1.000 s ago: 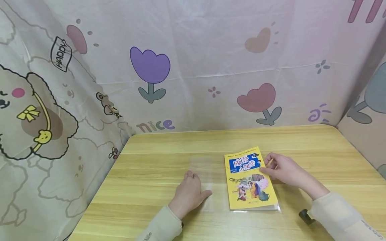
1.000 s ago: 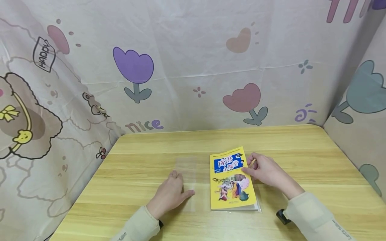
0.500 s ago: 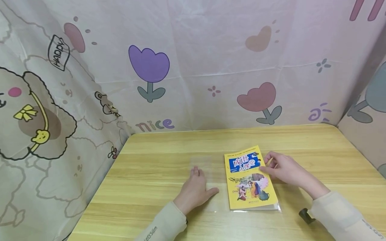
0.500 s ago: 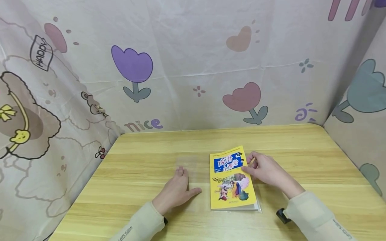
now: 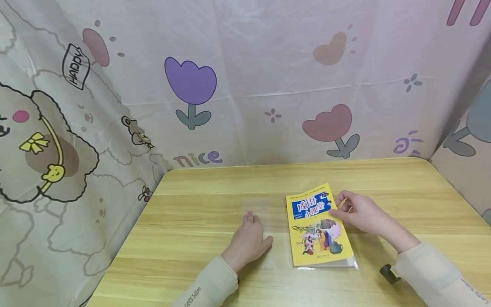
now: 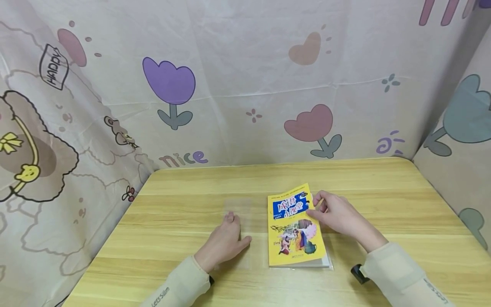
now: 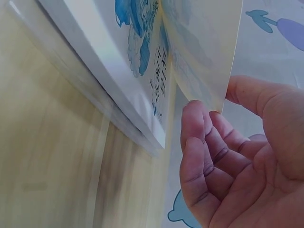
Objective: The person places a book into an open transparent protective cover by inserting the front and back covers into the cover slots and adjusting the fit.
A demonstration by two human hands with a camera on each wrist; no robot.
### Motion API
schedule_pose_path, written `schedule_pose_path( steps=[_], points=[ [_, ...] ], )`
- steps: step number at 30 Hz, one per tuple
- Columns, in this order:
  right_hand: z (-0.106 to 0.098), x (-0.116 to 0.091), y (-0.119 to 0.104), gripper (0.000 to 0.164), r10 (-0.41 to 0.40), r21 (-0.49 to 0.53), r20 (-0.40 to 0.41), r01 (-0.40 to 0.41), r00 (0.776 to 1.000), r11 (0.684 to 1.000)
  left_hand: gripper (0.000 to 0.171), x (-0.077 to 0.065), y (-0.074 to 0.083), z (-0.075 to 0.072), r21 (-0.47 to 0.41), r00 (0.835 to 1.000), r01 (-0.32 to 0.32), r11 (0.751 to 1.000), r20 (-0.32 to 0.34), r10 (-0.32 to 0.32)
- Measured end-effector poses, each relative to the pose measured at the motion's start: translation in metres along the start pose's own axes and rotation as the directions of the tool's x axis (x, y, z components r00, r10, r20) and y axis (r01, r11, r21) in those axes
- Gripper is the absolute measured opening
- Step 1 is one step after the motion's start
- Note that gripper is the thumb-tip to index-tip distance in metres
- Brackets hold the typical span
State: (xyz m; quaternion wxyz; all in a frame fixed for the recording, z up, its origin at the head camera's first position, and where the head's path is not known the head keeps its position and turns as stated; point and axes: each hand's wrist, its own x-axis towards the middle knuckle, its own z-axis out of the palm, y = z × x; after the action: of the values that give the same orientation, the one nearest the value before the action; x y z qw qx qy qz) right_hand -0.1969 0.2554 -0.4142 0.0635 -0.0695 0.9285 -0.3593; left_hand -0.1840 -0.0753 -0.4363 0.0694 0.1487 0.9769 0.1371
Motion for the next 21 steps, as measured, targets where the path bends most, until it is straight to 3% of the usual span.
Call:
schedule_pose_path(
  steps=[12,21],
  points=[
    [-0.001,0.001,-0.005,0.038,-0.031,0.008,-0.012,0.031,0.999,0.999,0.070,0.000,-0.003,0.000,-0.003,1.000,-0.026,1.000,-0.018,0.026],
    [0.001,0.000,-0.016,0.039,-0.080,0.018,-0.050,0.081,0.996,0.997,0.073,-0.002,-0.005,-0.001,-0.100,0.999,-0.040,0.994,-0.016,0.038]
  ],
)
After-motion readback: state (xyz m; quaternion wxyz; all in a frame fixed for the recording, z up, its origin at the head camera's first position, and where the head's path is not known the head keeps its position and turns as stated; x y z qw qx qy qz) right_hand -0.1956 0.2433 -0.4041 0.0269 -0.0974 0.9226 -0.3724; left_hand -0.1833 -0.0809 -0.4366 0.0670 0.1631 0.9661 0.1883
